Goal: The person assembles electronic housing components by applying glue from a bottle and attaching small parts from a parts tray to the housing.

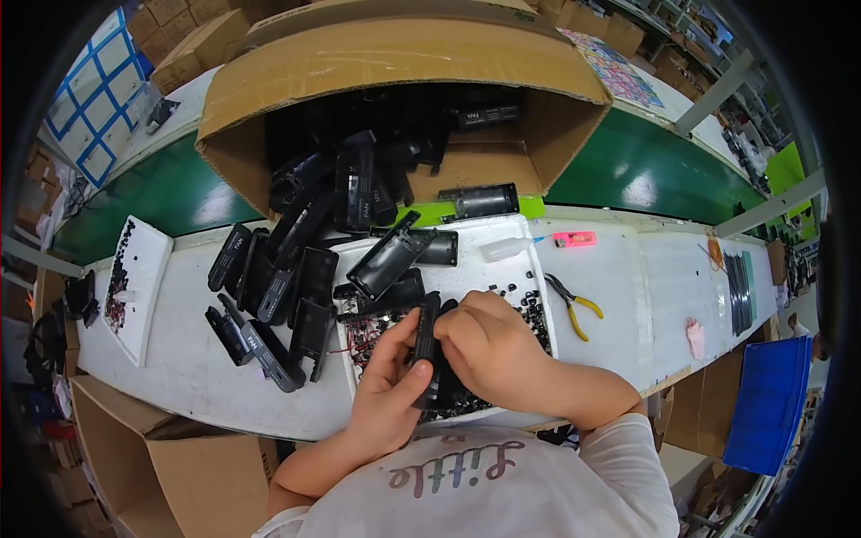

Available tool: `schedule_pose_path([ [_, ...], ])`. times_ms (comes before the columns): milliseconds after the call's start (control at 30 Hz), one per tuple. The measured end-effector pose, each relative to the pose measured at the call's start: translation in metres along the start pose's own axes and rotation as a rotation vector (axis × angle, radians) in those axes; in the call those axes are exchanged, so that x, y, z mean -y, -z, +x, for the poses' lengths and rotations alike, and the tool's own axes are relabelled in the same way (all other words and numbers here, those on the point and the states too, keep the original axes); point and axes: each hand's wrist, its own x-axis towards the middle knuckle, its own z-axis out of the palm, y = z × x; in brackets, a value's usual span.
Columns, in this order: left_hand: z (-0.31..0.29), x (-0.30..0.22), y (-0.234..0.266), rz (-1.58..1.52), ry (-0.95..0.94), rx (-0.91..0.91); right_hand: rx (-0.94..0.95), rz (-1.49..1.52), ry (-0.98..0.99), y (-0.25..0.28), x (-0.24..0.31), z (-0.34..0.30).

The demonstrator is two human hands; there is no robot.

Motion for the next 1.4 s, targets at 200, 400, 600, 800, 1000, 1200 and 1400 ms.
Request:
schedule_pose_path([
  [200,0.005,-0.01,0.002,-0.23,0.091,0.04,0.182,0.385,-0.389,0.021,-0.002,0.009],
  [400,0.007,-0.015,0.0,-0.394,0.205,-0.033,0.087,0.176,-0.096,0.054,-0.008,0.006],
  [600,0.02,-0.014,-0.027,-0.267,0.234,0.009,0.168,0.019,0.115,0.037,0.019,-0.015],
  [800,0.034,-0.021,0.0,0.908,-0.307,0.116,0.135,-0.088,-0.151,0.098,0.013,-0.022],
  [1000,0.048,-0.048,0.018,1.821,-0.568,-0.27,0.039,-0.341,-0.423,0.13,-0.089,-0.022],
  [1200,0.063,-0.052,0.035,1.922,-0.515,-0.299,0.316,-0.58,-0.548,0.115,-0.15,-0.027],
  [1400,0.066,-0.056,0.041,1.993,-0.542,-0.296,0.261,-0.617,-0.542,0.127,-0.131,-0.025],
])
